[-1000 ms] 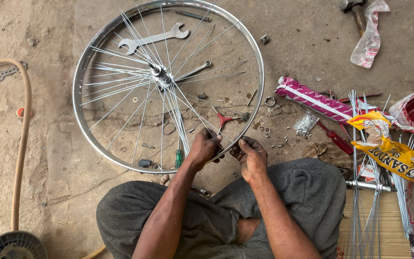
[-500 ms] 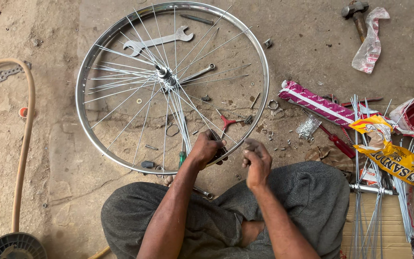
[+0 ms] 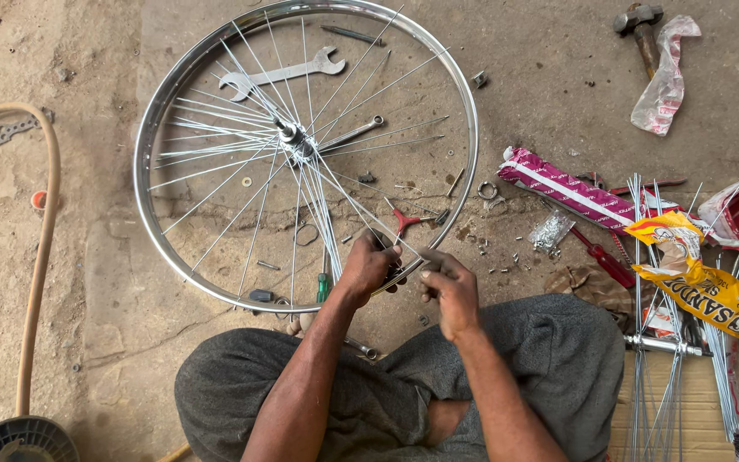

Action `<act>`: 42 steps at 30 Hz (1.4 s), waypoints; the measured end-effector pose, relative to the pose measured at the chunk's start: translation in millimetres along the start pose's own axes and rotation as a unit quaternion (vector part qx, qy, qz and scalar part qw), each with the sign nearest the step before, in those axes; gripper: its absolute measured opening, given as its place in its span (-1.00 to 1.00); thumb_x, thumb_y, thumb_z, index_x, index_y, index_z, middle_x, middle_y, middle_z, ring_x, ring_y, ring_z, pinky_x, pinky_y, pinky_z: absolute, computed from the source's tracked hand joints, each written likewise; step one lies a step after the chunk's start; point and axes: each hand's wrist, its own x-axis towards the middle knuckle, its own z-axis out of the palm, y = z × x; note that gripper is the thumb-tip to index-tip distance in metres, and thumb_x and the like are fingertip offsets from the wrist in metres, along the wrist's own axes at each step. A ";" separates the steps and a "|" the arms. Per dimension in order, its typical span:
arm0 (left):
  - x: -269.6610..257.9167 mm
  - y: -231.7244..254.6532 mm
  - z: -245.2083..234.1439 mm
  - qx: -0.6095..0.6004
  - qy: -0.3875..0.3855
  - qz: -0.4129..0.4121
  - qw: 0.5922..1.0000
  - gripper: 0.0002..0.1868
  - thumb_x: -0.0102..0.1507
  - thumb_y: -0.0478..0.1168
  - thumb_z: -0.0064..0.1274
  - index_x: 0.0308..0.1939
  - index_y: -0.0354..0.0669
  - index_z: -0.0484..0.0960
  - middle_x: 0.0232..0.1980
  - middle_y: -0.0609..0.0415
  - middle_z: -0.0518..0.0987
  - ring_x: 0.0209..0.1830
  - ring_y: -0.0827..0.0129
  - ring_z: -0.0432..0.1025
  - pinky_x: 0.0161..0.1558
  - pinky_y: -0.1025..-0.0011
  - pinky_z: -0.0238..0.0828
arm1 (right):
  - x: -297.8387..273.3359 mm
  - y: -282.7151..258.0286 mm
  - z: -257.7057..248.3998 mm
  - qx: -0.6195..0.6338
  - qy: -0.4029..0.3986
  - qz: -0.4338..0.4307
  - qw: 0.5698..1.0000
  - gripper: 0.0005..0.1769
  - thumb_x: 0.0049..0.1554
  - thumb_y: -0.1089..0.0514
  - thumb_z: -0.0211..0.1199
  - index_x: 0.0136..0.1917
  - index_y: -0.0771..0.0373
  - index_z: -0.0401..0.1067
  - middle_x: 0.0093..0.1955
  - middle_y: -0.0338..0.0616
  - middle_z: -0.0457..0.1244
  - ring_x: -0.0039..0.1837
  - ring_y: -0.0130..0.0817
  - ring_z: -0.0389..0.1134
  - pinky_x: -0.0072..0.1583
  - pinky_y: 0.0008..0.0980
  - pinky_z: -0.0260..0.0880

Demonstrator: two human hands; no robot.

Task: The person is sitting on the ground assembling a bicycle wheel. They insert spokes into the hub and rim, then use a spoke wrench to tighten the nipples. The person occasionally rotates the wheel to access different sections.

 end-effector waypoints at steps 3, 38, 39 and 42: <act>7.2 -0.1 -2.3 0.032 -0.004 -0.003 0.999 -0.75 0.30 -0.28 0.12 -0.12 -0.43 0.41 -0.37 -0.23 0.59 -0.51 0.19 0.59 -0.57 0.30 0.55 | -6.9 32.3 2.3 0.178 0.038 -0.037 0.983 -0.80 0.11 0.40 0.27 0.05 0.40 0.52 -0.16 -0.07 0.41 -0.19 -0.37 0.39 -0.19 -0.40 0.44; 27.3 -18.8 -1.7 0.094 0.013 -0.004 0.996 -0.74 0.27 -0.25 0.19 -0.14 -0.38 0.48 -0.35 -0.14 0.59 -0.50 0.30 0.55 -0.55 0.40 0.54 | 5.8 66.0 37.7 0.228 0.053 0.054 0.971 -0.65 0.36 0.02 0.18 0.22 0.35 0.32 -0.25 -0.17 0.23 -0.30 -0.41 0.21 -0.32 -0.41 0.28; 27.6 -19.7 -1.4 0.096 0.013 -0.007 0.995 -0.74 0.27 -0.25 0.19 -0.15 -0.38 0.47 -0.35 -0.15 0.59 -0.50 0.29 0.55 -0.55 0.38 0.53 | 4.4 63.1 39.7 0.221 0.046 0.061 0.972 -0.59 0.43 -0.04 0.16 0.24 0.39 0.28 -0.28 -0.20 0.18 -0.33 -0.42 0.17 -0.35 -0.42 0.24; 27.5 -18.3 -0.9 0.095 0.017 -0.003 0.995 -0.74 0.25 -0.25 0.23 -0.17 -0.37 0.50 -0.34 -0.13 0.59 -0.48 0.32 0.55 -0.53 0.41 0.56 | 0.3 55.6 39.4 0.155 0.186 0.167 0.956 -0.54 0.33 -0.02 0.02 0.44 0.17 0.19 -0.11 -0.24 0.34 -0.20 -0.42 0.30 -0.13 -0.52 0.43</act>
